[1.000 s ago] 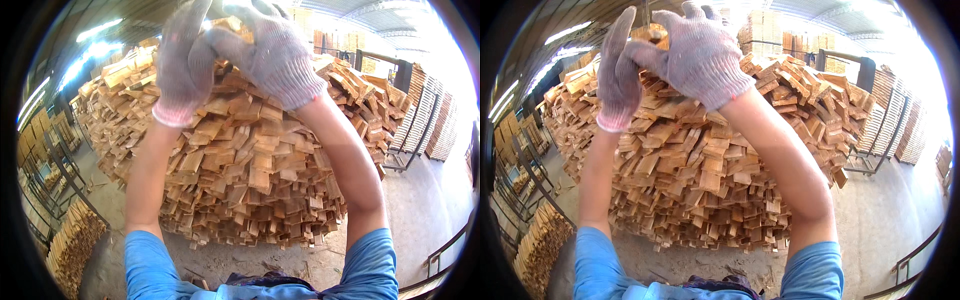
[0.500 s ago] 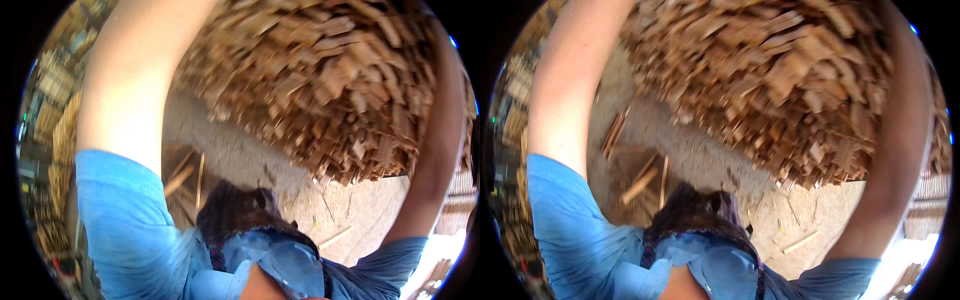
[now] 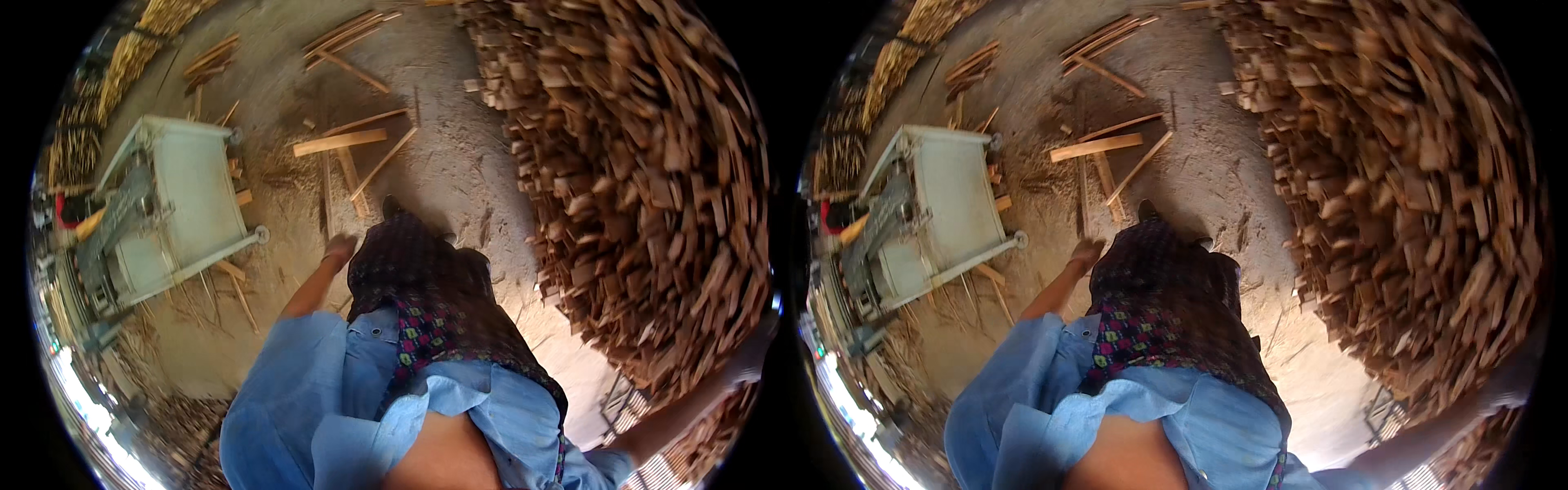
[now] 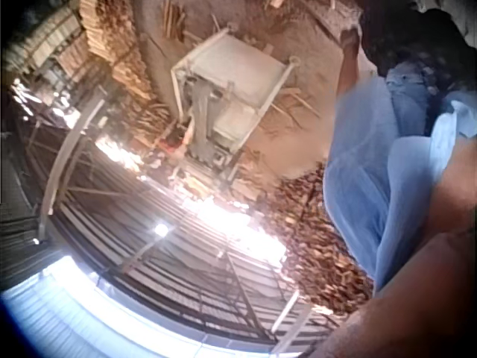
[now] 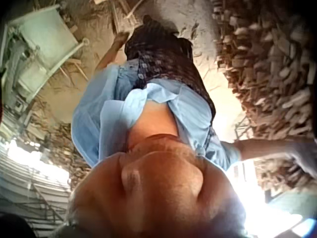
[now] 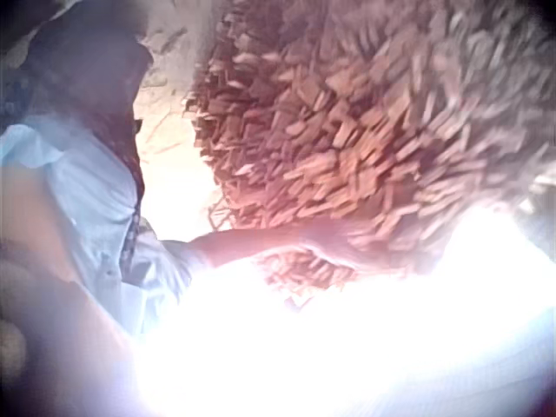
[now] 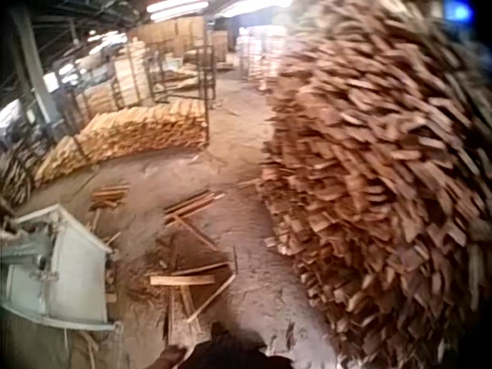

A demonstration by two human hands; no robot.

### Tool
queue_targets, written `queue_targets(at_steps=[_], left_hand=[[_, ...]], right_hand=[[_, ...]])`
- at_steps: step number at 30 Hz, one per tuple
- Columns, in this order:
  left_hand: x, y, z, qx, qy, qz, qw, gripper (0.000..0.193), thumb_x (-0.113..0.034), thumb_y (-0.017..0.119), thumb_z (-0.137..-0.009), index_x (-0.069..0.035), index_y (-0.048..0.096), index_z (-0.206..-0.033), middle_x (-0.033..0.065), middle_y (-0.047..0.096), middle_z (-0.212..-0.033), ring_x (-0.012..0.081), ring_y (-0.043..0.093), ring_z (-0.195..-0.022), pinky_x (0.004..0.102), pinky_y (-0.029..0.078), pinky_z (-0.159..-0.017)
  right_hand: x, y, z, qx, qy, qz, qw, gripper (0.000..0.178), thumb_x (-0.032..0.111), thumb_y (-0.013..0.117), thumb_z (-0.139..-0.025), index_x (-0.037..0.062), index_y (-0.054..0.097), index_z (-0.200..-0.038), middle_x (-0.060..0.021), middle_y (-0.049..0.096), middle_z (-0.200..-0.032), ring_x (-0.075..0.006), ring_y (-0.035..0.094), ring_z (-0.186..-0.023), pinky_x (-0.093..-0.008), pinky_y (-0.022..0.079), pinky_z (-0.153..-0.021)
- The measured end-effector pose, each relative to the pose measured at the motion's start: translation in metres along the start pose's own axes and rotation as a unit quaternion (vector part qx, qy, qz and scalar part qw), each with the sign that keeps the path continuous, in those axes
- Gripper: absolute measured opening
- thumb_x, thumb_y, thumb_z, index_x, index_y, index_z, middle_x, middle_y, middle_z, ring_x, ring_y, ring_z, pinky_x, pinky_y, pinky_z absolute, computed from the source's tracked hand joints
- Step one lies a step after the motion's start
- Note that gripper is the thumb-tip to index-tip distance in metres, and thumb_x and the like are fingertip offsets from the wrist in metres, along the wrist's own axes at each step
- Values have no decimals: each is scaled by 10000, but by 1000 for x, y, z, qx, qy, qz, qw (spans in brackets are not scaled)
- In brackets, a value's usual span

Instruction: The person repeatedly picks up bundles of wooden planks from a pile on the floor and stacks them onto a large, organized stack. The person wears gloves and moves between the loose pile and the main stack throughout the video.

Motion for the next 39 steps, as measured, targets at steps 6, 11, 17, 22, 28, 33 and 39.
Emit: queue_targets(at_steps=[6, 11, 17, 22, 28, 33, 39], left_hand=[[85, -11, 20, 127, -34, -61, 989, 549, -414, 503, -883, 72, 682, -1066, 338, 629, -1125, 457, 601, -1125, 488, 470, -956], [41, -25, -34, 33, 152, 0, 988, 496, -350, 539, -926, 45, 584, -1222, 293, 622, -1197, 431, 582, -1149, 456, 468, -960], [-54, -16, -60, 29, 161, 112, 980, 514, -357, 577, -940, 20, 548, -1288, 241, 639, -1200, 376, 600, -1152, 417, 480, -960], [-72, 60, -154, 95, 51, 100, 989, 624, -416, 602, -922, -27, 482, -1395, 234, 592, -1295, 379, 575, -1199, 453, 450, -1014], [-75, 156, -334, 25, 75, -3, 997, 750, -421, 652, -864, -38, 381, -1449, 224, 557, -1328, 387, 540, -1229, 447, 454, -1006], [-61, 210, -457, -235, 113, -149, 954, 529, -396, 611, -873, -91, 538, -1299, 201, 638, -1198, 354, 625, -1092, 440, 509, -903], [-58, 185, -491, 1, 134, 5, 991, 301, -269, 560, -887, -55, 686, -1057, 182, 713, -944, 368, 702, -845, 469, 574, -781]], right_hand=[[248, 110, 167, 359, -22, -304, 882, 649, 295, 673, -921, 40, 426, -1465, -145, 534, -1409, -265, 554, -1229, -379, 454, -1016], [398, 178, 241, 599, 0, -444, 666, 734, 261, 696, -839, 36, 382, -1463, -204, 499, -1429, -378, 453, -1338, -424, 354, -1138], [531, 254, 292, 662, -48, -481, 573, 663, 280, 690, -825, 27, 457, -1392, -207, 558, -1359, -362, 543, -1244, -437, 433, -1056], [644, 371, 363, 635, -196, -460, 589, 673, 309, 698, -827, 33, 451, -1389, -199, 597, -1302, -350, 594, -1178, -438, 480, -995], [828, 496, 394, 569, -384, -381, 619, 739, 398, 680, -869, 49, 380, -1446, -167, 616, -1238, -319, 616, -1127, -435, 478, -981], [974, 535, 415, 251, -421, -449, 747, 731, 414, 703, -836, 11, 424, -1379, -198, 583, -1259, -333, 606, -1097, -445, 481, -970], [1044, 538, 415, 371, -409, -356, 754, 627, 309, 683, -831, -26, 500, -1329, -179, 633, -1157, -310, 641, -1024, -454, 524, -831]])
Point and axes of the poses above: each hand's wrist, its own z-axis away from the middle knuckle, its own y-axis out of the palm, x = y × z, the point moved 2 cm from there along -z, towards the middle knuckle
